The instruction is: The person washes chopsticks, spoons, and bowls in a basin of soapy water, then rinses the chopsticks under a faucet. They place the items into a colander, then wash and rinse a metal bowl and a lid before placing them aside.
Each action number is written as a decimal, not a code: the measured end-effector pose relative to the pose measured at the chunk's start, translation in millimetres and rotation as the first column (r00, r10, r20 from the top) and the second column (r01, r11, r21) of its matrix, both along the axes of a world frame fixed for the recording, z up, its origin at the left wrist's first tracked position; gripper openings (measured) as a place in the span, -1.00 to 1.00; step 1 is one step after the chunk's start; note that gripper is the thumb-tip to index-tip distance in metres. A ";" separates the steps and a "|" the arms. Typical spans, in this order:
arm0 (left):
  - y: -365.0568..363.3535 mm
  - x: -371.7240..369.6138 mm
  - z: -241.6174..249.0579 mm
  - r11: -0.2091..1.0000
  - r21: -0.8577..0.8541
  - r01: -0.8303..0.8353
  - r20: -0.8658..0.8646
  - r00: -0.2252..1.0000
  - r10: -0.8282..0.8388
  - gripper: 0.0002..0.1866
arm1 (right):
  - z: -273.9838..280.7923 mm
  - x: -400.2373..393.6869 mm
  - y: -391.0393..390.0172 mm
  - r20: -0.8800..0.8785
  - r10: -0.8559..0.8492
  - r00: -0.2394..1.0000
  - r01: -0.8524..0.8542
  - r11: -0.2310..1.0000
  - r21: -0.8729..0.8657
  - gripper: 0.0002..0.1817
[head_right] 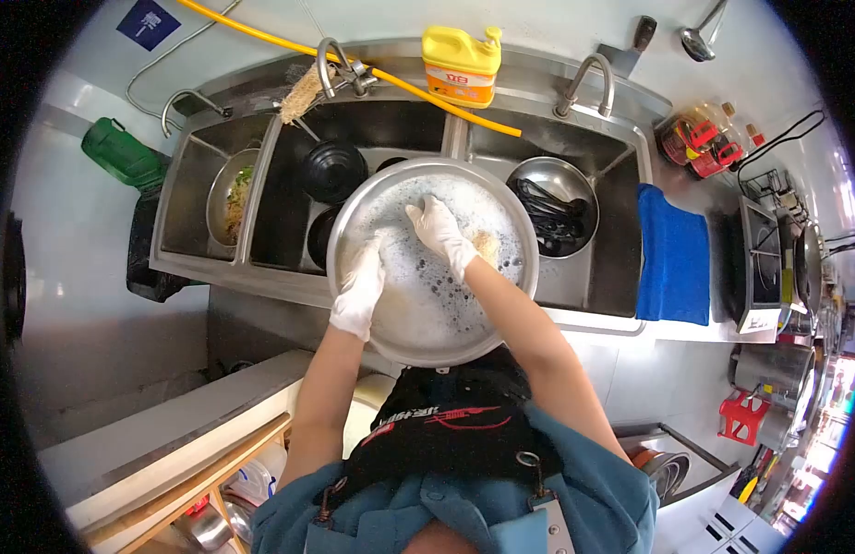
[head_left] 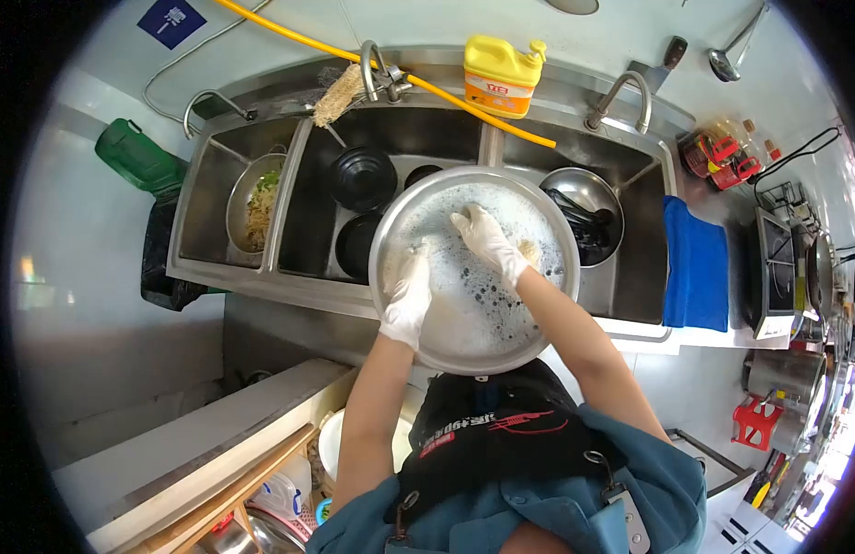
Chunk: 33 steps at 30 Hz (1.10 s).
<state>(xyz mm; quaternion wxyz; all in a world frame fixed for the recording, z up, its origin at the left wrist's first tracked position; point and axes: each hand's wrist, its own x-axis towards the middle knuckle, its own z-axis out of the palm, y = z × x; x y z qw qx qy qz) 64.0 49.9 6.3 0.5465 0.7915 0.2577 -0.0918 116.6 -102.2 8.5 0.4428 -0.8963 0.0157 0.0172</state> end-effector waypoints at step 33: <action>-1.2 44.0 5.1 0.171 -0.978 -0.120 -0.079 0.970 0.229 -0.29 | 43.9 -30.6 24.9 0.243 -0.042 0.969 -0.084 0.869 0.488 -0.37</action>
